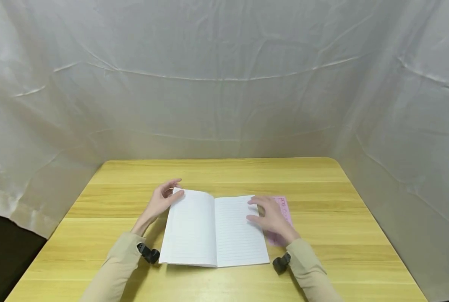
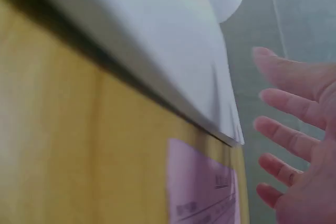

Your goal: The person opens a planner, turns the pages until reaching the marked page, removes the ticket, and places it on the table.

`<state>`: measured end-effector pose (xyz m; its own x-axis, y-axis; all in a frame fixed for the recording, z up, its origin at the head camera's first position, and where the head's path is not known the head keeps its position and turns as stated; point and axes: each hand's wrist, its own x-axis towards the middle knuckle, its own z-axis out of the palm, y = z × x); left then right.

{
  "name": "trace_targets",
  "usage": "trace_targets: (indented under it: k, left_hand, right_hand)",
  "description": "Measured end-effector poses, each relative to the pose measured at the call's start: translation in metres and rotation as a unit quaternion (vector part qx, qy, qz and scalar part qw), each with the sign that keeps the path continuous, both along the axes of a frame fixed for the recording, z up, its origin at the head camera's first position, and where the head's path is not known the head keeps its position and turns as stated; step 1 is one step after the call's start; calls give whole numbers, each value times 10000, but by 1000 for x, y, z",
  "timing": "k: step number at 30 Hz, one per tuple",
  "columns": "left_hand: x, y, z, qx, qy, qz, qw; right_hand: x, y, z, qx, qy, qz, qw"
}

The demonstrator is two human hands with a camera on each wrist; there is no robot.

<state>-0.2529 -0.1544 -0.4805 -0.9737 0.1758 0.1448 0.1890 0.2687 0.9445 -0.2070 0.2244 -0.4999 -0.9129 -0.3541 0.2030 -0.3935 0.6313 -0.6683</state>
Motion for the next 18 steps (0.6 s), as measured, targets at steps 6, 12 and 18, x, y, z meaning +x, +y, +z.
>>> trace_targets:
  k: [6,12,18]
  left_hand:
    - [7,20,17,1140,263,-654,9910]
    - [14,46,21,1117,473,-1210,9852]
    - [18,66,19,706,221,-2160,9736]
  right_hand:
    - [-8,5,6,-905,2,-55,9959]
    - [-8,14,11,-1549,-327,-471,9863]
    - [-10,25,16,-1581,-516,-1122,9797]
